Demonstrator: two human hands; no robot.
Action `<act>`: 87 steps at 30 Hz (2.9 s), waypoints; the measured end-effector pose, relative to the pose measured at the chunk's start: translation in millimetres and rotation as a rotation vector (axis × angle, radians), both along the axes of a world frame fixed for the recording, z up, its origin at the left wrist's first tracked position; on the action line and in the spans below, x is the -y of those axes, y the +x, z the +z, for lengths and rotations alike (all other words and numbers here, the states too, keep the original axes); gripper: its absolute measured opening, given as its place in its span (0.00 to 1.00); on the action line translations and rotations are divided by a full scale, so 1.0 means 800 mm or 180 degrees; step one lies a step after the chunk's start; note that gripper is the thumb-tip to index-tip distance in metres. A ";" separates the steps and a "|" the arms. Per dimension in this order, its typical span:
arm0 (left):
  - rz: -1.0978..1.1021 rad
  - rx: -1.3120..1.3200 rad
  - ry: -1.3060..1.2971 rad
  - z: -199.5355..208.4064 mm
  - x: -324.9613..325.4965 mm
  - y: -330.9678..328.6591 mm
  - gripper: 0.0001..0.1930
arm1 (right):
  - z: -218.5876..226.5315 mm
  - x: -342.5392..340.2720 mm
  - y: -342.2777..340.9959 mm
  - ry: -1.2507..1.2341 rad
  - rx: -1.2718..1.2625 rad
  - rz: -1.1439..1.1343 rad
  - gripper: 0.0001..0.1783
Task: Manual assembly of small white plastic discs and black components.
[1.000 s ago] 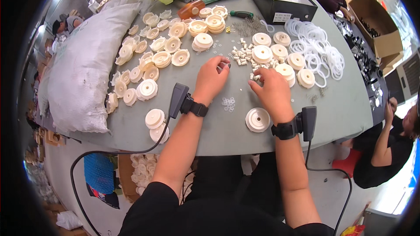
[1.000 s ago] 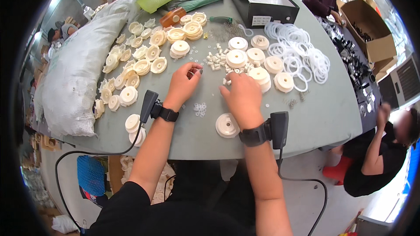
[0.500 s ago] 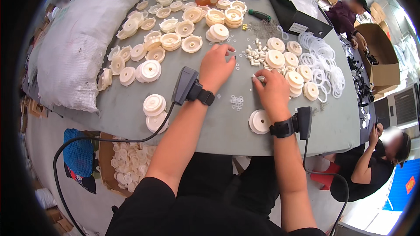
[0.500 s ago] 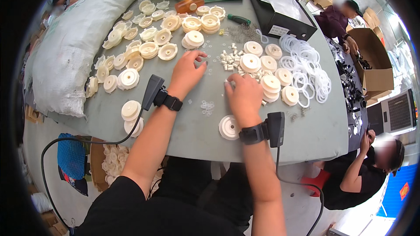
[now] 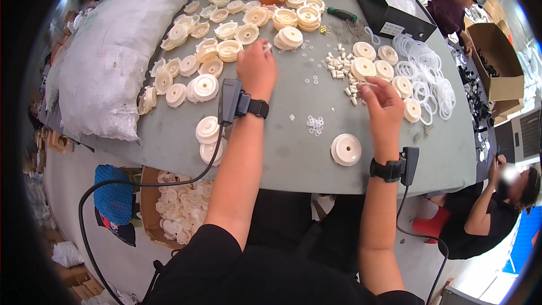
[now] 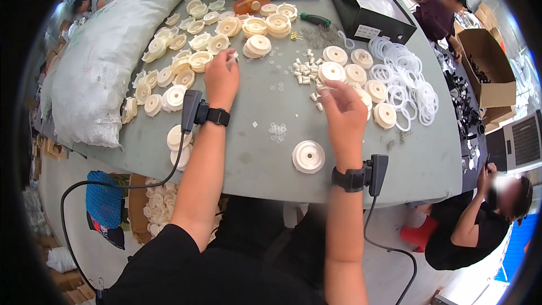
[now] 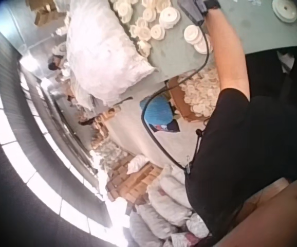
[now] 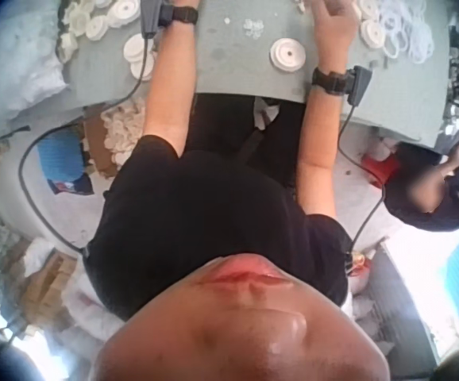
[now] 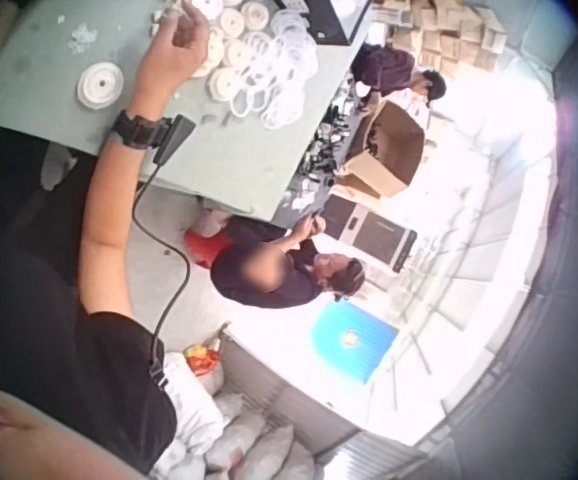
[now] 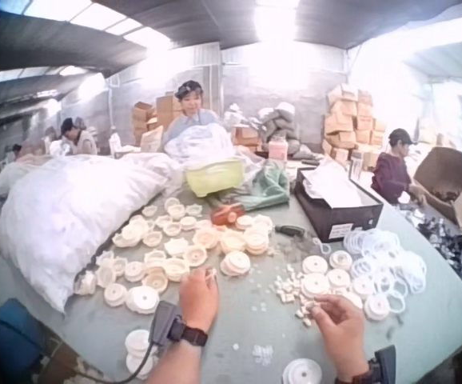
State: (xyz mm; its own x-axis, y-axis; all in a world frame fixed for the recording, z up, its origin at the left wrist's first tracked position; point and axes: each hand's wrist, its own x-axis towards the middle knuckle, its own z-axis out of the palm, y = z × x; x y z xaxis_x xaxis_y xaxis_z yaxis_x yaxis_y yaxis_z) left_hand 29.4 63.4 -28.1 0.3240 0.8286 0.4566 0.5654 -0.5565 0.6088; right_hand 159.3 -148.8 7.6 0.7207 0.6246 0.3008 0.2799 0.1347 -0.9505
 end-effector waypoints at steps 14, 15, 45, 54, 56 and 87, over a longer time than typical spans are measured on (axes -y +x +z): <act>-0.2196 0.2419 -0.4259 0.033 0.062 0.025 0.13 | 0.022 0.043 0.010 0.0855 -0.0664 -0.0424 0.08; -0.2425 0.2323 -0.4142 0.037 0.067 0.025 0.14 | 0.020 0.047 0.013 0.0931 -0.0778 -0.0450 0.09; -0.2956 0.1880 -0.4637 0.055 0.109 0.036 0.29 | -0.003 0.172 0.078 -0.1727 0.0322 -0.1128 0.13; -0.3107 0.1735 -0.4318 0.054 0.111 0.035 0.20 | -0.007 0.160 0.080 -0.1577 0.0055 -0.1184 0.08; -0.3000 0.1721 -0.4268 0.054 0.112 0.035 0.19 | -0.004 0.158 0.079 -0.0970 -0.0169 -0.1225 0.08; -0.3838 0.1600 -0.3674 0.061 0.150 0.034 0.19 | 0.025 0.078 0.003 0.0176 -0.1126 0.0796 0.08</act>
